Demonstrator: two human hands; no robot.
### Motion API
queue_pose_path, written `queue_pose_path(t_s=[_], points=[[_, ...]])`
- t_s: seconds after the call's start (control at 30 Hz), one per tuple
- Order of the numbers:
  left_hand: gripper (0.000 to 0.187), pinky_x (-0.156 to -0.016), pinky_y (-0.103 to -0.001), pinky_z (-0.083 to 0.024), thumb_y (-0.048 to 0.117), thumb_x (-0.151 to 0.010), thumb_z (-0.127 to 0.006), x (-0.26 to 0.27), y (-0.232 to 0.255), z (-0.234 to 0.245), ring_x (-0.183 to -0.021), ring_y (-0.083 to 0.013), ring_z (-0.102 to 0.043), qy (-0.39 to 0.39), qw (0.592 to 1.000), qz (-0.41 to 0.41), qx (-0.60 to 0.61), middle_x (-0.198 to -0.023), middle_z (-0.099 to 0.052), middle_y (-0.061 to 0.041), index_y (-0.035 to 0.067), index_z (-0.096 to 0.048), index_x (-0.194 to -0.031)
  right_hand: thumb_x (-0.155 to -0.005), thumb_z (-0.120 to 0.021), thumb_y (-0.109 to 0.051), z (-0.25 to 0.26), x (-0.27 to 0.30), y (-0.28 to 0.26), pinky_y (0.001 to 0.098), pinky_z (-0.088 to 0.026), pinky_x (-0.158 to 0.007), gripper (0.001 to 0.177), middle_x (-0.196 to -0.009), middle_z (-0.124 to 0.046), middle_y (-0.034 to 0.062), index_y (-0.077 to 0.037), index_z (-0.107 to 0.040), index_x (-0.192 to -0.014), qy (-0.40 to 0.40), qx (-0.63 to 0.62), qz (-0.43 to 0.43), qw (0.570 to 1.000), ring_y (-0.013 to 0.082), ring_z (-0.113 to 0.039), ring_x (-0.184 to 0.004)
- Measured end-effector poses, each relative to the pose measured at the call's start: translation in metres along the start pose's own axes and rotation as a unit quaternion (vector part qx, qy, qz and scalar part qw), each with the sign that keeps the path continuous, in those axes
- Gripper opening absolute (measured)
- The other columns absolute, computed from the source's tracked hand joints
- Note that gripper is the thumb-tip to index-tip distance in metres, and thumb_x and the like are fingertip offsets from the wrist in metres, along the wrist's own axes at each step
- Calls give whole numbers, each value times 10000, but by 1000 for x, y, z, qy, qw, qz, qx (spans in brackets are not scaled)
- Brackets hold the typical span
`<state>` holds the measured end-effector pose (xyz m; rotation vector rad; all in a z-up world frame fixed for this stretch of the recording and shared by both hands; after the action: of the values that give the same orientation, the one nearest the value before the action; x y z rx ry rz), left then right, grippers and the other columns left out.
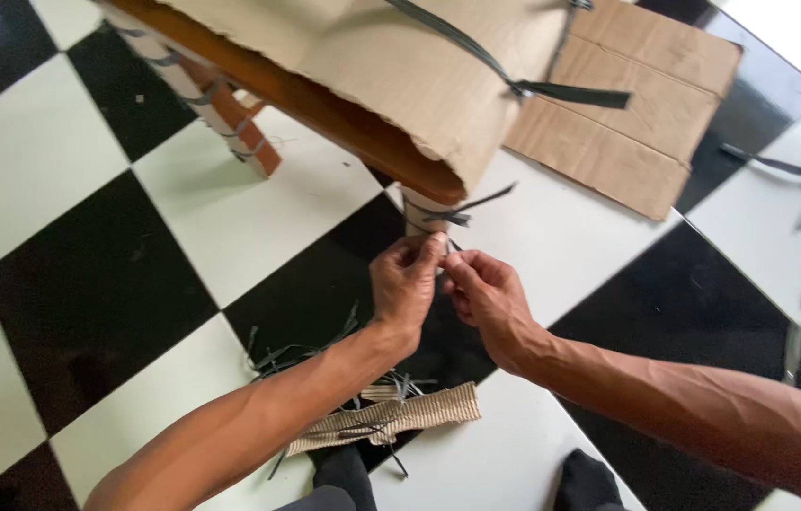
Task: Wrapping a chair leg with cardboard and securing it with plastic ties for protection.
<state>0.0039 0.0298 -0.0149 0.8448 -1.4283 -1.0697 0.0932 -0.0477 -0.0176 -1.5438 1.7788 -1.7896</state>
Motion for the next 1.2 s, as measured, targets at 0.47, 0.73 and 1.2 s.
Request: queue_pose_path(t_s=[0.47, 0.73, 1.2], points=[[160, -539, -252, -397, 254, -784, -796, -3, 2, 3, -624, -68, -516, -32, 999, -4, 34, -616, -620, 21, 123, -731, -719, -1016, -606, -139, -5, -26, -3, 222, -361, -412, 109, -771, -567, 75, -33, -623, -1033, 24, 23, 92, 995, 113, -479, -536], [269, -603, -357, -540, 351, -817, -786, -14, 6, 13, -658, -195, -698, -53, 988, -111, -95, -697, -753, -121, 85, -780, -778, -977, -618, -92, -4, -20, -5, 290, -515, -417, 199, -825, -680, 120, 10, -690, -1133, 21, 66, 118, 991, 155, -593, -579], [188, -573, -312, -522, 244, -838, -752, -11, 2, 9, -615, -134, -650, -51, 988, -92, -112, -663, -752, -76, 71, -754, -763, -929, -716, -164, 0, -22, -15, 202, -381, -391, 199, -766, -703, 126, -19, -739, -1064, 10, -5, 48, 999, 87, -480, -502]])
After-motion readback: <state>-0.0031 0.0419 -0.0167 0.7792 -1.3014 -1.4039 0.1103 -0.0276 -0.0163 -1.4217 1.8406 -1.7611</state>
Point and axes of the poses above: each hand's wrist, its own x-axis away from the middle knuckle, its own z-axis out of the back of the hand, y = z × x, the point moved 3 cm from there along -x, towards the middle knuckle
